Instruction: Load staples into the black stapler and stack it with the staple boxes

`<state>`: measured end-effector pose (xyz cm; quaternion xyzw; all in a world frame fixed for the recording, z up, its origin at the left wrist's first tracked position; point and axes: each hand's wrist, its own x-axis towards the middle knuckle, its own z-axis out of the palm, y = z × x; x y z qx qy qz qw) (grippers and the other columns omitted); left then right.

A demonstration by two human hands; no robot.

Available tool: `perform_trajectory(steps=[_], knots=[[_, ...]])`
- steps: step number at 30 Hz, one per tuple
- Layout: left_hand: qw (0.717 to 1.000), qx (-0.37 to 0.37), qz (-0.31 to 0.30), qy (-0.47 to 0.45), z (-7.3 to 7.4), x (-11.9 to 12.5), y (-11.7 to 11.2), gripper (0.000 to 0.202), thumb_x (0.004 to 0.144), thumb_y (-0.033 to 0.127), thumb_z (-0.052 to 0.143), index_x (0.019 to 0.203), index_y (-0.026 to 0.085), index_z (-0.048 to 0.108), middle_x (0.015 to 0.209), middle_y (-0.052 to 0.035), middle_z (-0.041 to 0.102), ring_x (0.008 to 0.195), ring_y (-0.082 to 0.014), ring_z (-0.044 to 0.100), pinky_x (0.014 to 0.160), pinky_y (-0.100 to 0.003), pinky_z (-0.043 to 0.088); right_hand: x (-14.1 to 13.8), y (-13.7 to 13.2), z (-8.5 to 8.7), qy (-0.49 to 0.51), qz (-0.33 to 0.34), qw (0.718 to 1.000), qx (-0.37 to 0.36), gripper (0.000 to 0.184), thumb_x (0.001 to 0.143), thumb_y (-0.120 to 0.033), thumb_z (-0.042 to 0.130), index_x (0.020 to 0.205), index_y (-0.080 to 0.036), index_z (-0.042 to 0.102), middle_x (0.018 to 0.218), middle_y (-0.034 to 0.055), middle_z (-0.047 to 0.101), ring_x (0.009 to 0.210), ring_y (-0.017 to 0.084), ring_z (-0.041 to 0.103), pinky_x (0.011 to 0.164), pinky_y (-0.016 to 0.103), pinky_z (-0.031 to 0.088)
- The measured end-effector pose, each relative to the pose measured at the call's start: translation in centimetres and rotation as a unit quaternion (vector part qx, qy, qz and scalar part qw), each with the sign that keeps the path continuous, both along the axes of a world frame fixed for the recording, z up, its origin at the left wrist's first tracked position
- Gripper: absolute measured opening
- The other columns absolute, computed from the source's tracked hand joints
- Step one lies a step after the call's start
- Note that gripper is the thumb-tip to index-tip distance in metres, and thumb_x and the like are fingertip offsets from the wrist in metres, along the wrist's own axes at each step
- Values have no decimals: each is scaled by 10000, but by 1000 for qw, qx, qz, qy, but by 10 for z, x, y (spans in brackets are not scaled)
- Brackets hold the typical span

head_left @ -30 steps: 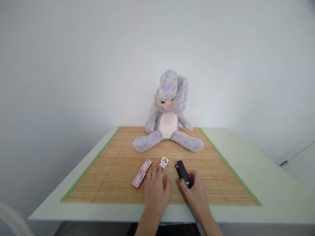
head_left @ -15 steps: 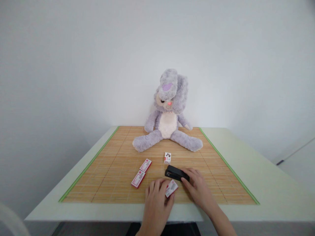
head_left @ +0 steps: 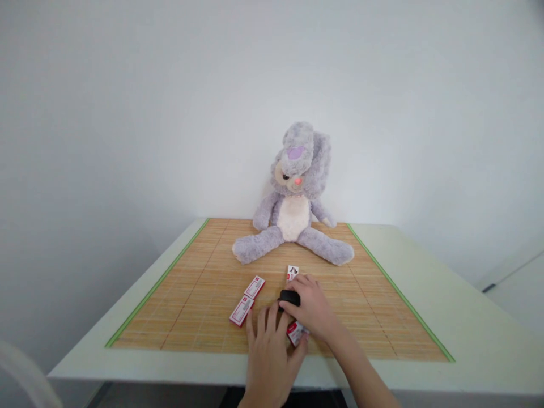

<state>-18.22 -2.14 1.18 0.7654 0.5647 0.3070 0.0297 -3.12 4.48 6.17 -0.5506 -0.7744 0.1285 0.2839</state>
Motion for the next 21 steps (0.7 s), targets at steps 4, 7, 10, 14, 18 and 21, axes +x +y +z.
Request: perform_trajectory(steps=[4,7,10,14,18,21], knots=[[1000,17,2,5,-1,0,1,478,913,527,644,1356,348,629,1389,-50,627,1310,-329,500,1204,-633,236,1,3,20,29,-22,997,67,132,799,-220,728,928,-241,707,1012,37,664,1035,240,571,939,369,423],[1000,28,3,4,-3,0,3,533,892,537,667,1385,343,615,1400,-60,623,1310,-334,505,1203,-633,239,35,-5,26,88,-61,989,105,114,832,-252,674,944,-235,692,985,33,660,992,226,589,916,357,447],[1000,25,0,9,-6,-1,3,562,880,534,679,1401,335,603,1407,-63,615,1311,-340,505,1211,-644,219,76,-18,12,149,-145,975,72,168,882,-350,623,981,-231,688,932,28,666,847,206,596,752,324,462],[999,39,-23,27,-10,-5,3,601,881,433,688,1456,331,546,1440,-62,579,1327,-334,495,1222,-636,211,115,-30,-31,265,-239,934,22,350,908,-494,559,1065,-213,695,1029,74,713,902,235,645,766,344,499],[999,24,-22,-13,-9,-10,2,431,879,362,695,1307,347,649,1379,-56,580,1294,-309,512,1144,-543,367,130,-46,-62,322,-262,909,-29,528,878,-604,581,1228,-216,654,1068,78,708,927,245,661,800,356,524],[998,-21,-30,-53,-4,-12,1,306,871,358,710,1176,328,701,1234,-65,608,1183,-288,560,1036,-475,452,121,-67,-69,344,-328,880,-4,635,861,-656,591,1329,-227,570,999,55,672,852,224,651,722,332,531]])
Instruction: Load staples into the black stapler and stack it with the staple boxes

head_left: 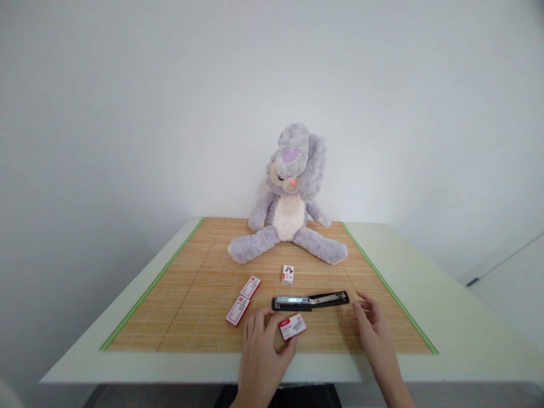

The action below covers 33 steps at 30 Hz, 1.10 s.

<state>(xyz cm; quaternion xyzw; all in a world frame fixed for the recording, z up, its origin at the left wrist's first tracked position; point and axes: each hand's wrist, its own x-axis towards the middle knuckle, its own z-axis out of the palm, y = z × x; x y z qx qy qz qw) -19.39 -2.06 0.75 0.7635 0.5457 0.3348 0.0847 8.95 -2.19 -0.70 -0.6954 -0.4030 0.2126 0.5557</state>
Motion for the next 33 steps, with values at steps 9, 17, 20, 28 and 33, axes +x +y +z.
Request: perform_trajectory(steps=[9,17,20,28,33], knots=[[994,-89,-68,-5,14,-7,2,308,861,409,764,1162,380,705,1144,-5,665,1101,-258,580,969,-446,436,-91,-35,8,283,287,892,-203,605,808,-727,610,1131,-219,550,670,-38,632,322,74,439,300,184,228],[991,-96,-90,1,4,-14,6,466,844,447,778,1286,359,659,1225,-31,671,1149,-284,578,1019,-470,443,-70,-33,27,225,311,892,-238,551,863,-702,597,1113,-212,573,553,-96,524,319,51,283,339,194,144],[989,-100,-110,-28,-3,-25,7,591,830,427,791,1378,321,596,1311,-67,628,1219,-294,559,1051,-457,456,-63,-28,28,51,305,934,-179,526,844,-608,680,1177,-205,622,551,-99,479,435,95,405,448,218,277],[981,-120,-146,-44,7,-44,10,268,911,373,702,1171,311,703,1181,-57,645,1147,-262,602,994,-409,505,-76,-13,53,-236,357,886,-180,359,863,-292,661,1214,-343,714,706,-46,604,669,171,581,632,272,346],[983,-118,-135,-45,5,-43,10,278,884,358,726,1158,312,705,1194,-52,653,1155,-265,606,993,-412,513,-54,-10,48,-237,360,883,-187,427,857,-351,684,1280,-296,687,681,-50,591,652,174,571,618,270,348]])
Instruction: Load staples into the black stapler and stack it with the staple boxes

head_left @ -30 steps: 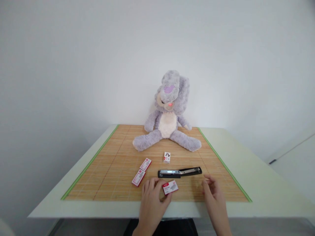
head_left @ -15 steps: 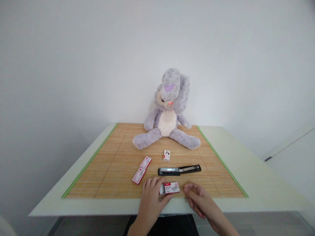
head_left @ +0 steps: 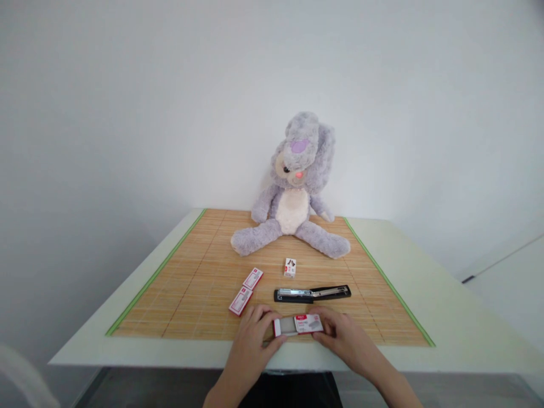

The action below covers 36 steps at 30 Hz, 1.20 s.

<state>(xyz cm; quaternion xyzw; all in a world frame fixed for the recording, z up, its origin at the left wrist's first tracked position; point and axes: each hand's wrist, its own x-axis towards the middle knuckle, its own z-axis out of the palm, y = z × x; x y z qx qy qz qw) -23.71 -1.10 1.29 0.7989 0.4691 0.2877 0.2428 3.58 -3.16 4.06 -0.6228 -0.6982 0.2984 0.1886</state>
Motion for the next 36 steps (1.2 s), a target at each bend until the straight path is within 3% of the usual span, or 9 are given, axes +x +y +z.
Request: perform_trajectory(steps=[5,9,13,18,22,26,29,33,36], knots=[[999,32,30,-5,-2,7,-1,475,899,427,710,1353,319,618,1373,-71,596,1294,-279,547,1103,-455,467,-8,17,0,73,-43,996,38,481,960,-486,562,1355,-225,645,639,-46,581,600,171,540,592,271,353],[997,54,47,43,2,19,1,521,925,462,667,1425,361,560,1540,-43,499,1393,-303,466,1157,-528,402,-32,39,4,81,-52,994,57,436,980,-504,500,1175,-194,736,713,13,690,636,195,601,597,283,384],[993,66,62,71,3,26,2,592,858,481,739,1413,365,568,1533,-33,517,1364,-315,484,1143,-536,399,-56,52,-5,142,-64,985,70,387,944,-506,551,1014,-189,763,852,57,763,722,215,670,661,294,452],[994,66,55,73,0,23,2,651,840,520,756,1436,371,540,1540,-25,508,1369,-309,476,1145,-516,394,-72,56,-20,171,-118,975,77,404,937,-517,548,1026,-171,736,593,-6,630,535,184,562,523,269,379],[995,61,52,68,0,23,2,698,827,544,769,1455,368,520,1533,-34,509,1368,-313,478,1144,-518,396,-81,60,-21,179,-128,971,91,338,921,-483,583,999,-189,729,559,-43,545,526,160,503,535,258,371],[997,60,45,35,1,19,1,740,765,513,831,1427,341,549,1496,-66,518,1358,-324,487,1138,-501,412,-85,64,-9,169,-117,973,105,262,904,-444,623,916,-209,736,565,-45,542,541,155,501,565,260,364],[997,50,56,9,0,13,-1,588,750,388,849,1293,317,635,1376,-69,574,1306,-309,518,1108,-464,435,-81,59,9,138,-93,979,118,209,914,-400,620,912,-231,742,573,-47,551,555,153,514,586,262,352],[999,21,43,17,0,6,0,351,786,346,820,1113,313,696,1162,-40,635,1132,-276,574,994,-430,463,-72,43,33,-1,17,994,106,134,898,-294,634,853,-273,759,597,-44,615,570,145,545,591,262,303],[999,7,34,23,3,6,2,299,813,369,803,1090,317,702,1105,-28,648,1084,-269,576,965,-428,445,-72,32,41,-93,79,988,93,131,864,-229,649,832,-280,765,691,-24,704,658,162,609,628,265,311]])
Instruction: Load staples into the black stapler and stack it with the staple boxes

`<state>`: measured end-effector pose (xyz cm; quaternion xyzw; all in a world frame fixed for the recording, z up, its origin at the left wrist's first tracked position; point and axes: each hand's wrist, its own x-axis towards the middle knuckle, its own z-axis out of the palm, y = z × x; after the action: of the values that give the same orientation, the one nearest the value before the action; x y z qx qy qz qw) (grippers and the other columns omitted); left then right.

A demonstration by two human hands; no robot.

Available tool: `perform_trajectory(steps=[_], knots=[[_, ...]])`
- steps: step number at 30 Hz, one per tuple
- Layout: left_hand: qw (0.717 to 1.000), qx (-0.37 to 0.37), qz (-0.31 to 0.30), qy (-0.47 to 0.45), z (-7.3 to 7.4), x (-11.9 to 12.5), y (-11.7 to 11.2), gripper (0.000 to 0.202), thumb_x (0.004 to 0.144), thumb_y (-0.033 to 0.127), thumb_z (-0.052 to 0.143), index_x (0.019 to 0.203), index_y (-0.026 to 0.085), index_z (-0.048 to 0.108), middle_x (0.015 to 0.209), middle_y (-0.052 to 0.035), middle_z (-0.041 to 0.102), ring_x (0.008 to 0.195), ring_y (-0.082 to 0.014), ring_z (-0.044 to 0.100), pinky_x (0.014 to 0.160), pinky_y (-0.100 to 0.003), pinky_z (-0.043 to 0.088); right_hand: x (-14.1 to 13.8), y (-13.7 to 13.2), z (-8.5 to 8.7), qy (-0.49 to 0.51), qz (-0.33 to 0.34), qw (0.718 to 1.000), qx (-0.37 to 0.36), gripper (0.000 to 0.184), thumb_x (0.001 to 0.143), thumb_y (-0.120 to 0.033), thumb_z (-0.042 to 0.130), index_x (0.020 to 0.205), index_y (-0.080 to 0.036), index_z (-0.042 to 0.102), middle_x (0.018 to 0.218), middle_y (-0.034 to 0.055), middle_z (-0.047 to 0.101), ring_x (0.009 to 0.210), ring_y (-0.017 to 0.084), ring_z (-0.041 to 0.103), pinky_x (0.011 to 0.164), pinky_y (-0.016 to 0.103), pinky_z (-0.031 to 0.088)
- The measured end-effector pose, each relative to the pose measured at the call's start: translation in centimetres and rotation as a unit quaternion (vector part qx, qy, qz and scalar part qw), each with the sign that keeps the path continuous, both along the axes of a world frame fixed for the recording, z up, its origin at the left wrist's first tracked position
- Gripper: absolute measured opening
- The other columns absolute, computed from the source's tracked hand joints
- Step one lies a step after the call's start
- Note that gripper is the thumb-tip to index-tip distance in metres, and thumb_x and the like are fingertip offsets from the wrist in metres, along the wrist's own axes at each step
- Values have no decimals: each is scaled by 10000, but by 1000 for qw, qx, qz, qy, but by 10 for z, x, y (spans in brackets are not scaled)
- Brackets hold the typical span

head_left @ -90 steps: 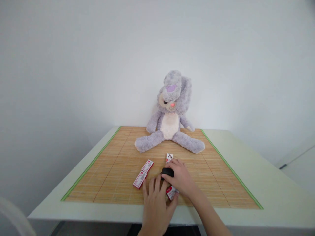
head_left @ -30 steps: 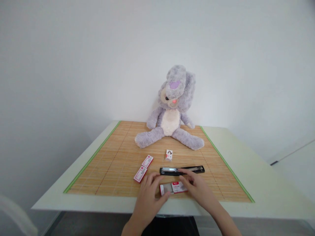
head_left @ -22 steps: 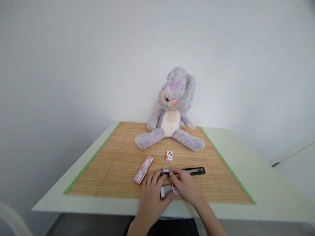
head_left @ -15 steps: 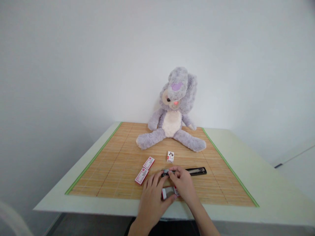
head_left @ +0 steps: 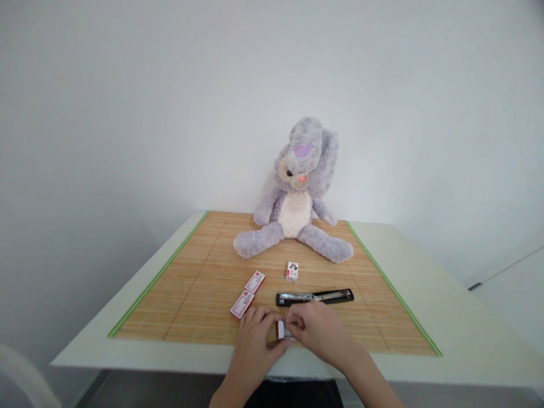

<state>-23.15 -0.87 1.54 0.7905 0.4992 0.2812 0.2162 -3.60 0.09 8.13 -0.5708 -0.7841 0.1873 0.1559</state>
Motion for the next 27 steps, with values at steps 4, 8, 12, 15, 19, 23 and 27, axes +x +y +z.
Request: perform_trajectory(steps=[4,8,12,15,19,23,27], knots=[[1000,-13,-4,-2,1,1,2,283,813,354,804,1076,317,708,1086,-18,659,1076,-263,576,964,-421,420,-7,-3,-2,-77,16,996,-32,155,867,-228,635,854,-268,784,796,18,752,800,196,669,700,268,360],[1000,-13,3,3,1,2,1,287,797,339,819,1062,320,711,1069,-8,664,1071,-261,574,966,-422,401,-9,1,-3,-94,12,994,-59,147,843,-227,656,857,-272,796,849,26,771,860,215,696,736,272,388],[1000,-13,4,1,-1,2,1,307,794,369,829,1075,326,714,1079,-2,669,1078,-259,577,964,-416,395,-8,3,-2,-90,14,994,-67,155,821,-196,667,839,-266,805,860,26,782,861,214,699,727,271,391],[1000,-13,2,2,-1,2,2,294,813,404,814,1078,320,717,1081,-6,672,1071,-255,577,959,-412,391,-5,2,0,-81,17,994,-72,143,839,-218,673,851,-277,803,847,8,780,821,197,688,703,264,381],[1000,-16,6,-1,-3,1,3,299,828,419,799,1095,318,709,1073,-3,676,1052,-250,580,949,-408,387,15,-7,0,-30,-15,998,-55,186,848,-275,711,1022,-298,773,867,-3,769,819,191,682,687,258,366],[1000,-28,9,3,-2,1,3,295,826,417,800,1084,309,706,922,12,675,968,-239,582,918,-398,390,52,-20,-7,-18,-71,996,-57,417,805,-305,757,1219,-295,714,807,-1,735,761,201,663,656,265,337],[1000,-28,5,12,1,4,2,311,834,416,788,1119,331,695,936,16,693,976,-247,579,931,-414,380,74,-27,-18,-23,-82,994,-70,364,798,-248,732,1159,-299,737,712,-29,671,687,180,615,607,265,282]])
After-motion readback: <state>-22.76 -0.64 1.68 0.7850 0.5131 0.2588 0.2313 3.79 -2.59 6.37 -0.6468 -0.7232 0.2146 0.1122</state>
